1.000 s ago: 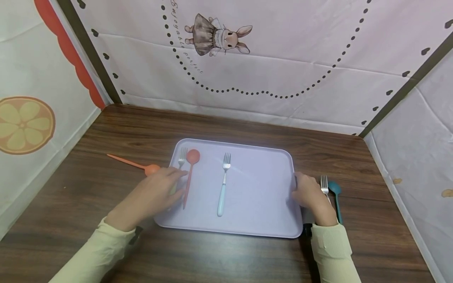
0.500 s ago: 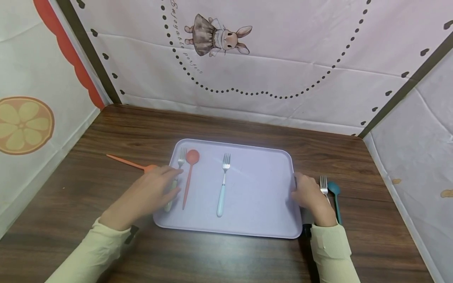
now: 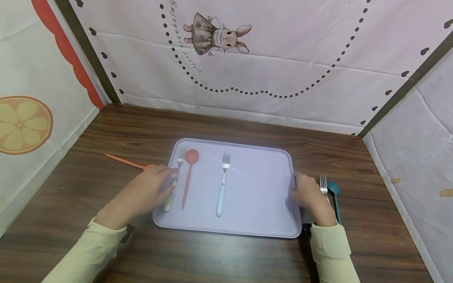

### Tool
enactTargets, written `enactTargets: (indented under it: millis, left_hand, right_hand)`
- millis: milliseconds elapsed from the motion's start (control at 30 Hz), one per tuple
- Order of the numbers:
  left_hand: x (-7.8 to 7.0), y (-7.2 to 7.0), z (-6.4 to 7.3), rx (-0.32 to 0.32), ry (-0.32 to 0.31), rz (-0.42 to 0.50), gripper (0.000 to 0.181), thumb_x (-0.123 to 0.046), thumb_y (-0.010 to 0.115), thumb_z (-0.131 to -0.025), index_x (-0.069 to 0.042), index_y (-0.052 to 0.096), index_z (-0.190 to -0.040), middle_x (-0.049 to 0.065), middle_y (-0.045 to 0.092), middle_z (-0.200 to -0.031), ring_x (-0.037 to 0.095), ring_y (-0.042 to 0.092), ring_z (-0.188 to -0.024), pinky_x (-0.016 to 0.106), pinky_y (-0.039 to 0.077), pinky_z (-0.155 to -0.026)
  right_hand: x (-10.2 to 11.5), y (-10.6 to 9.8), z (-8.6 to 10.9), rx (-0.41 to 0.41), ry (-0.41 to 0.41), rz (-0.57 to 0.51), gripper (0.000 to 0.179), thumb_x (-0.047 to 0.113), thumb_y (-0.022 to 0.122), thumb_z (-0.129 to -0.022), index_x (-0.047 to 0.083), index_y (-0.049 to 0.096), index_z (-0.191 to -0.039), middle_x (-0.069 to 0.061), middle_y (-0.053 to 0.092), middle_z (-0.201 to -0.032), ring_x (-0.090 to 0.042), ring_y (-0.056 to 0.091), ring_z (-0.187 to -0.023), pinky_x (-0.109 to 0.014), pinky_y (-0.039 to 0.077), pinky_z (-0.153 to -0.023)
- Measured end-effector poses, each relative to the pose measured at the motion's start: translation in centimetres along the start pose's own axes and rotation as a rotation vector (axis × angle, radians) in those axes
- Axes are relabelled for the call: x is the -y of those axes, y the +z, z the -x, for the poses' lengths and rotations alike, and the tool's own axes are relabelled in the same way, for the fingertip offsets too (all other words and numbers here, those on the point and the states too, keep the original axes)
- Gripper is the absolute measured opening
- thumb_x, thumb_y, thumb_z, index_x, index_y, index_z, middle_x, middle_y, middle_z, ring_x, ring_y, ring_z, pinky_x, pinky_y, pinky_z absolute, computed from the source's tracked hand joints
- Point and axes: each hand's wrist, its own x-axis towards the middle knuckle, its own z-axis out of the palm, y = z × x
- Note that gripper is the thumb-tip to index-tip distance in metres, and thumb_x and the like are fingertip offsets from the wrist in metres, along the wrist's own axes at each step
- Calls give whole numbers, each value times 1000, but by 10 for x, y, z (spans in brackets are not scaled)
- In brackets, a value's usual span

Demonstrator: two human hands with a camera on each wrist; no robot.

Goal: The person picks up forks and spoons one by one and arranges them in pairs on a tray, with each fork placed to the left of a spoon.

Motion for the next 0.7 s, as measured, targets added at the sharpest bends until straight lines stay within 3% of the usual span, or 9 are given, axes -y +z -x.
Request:
enactTargets:
  millis: [233, 700]
  left_hand:
    - [3, -3, 1, 31, -54, 11, 43, -14, 70, -91, 5, 63, -129, 24, 64, -121, 40, 59, -115, 58, 46, -97]
    - [15, -6, 2, 20, -62, 11, 45, -13, 72, -90, 7, 62, -130, 26, 63, -122, 43, 59, -114, 61, 45, -95]
  right_hand:
    - [-1, 0, 0, -3, -1, -7, 61, -4, 60, -82, -17, 44, -139, -38, 55, -128, -45, 60, -109, -58, 51, -88]
    - [-1, 0, -1, -3, 2, -16, 61, -4, 61, -82, -17, 44, -139, -38, 55, -128, -46, 61, -109, -58, 52, -88]
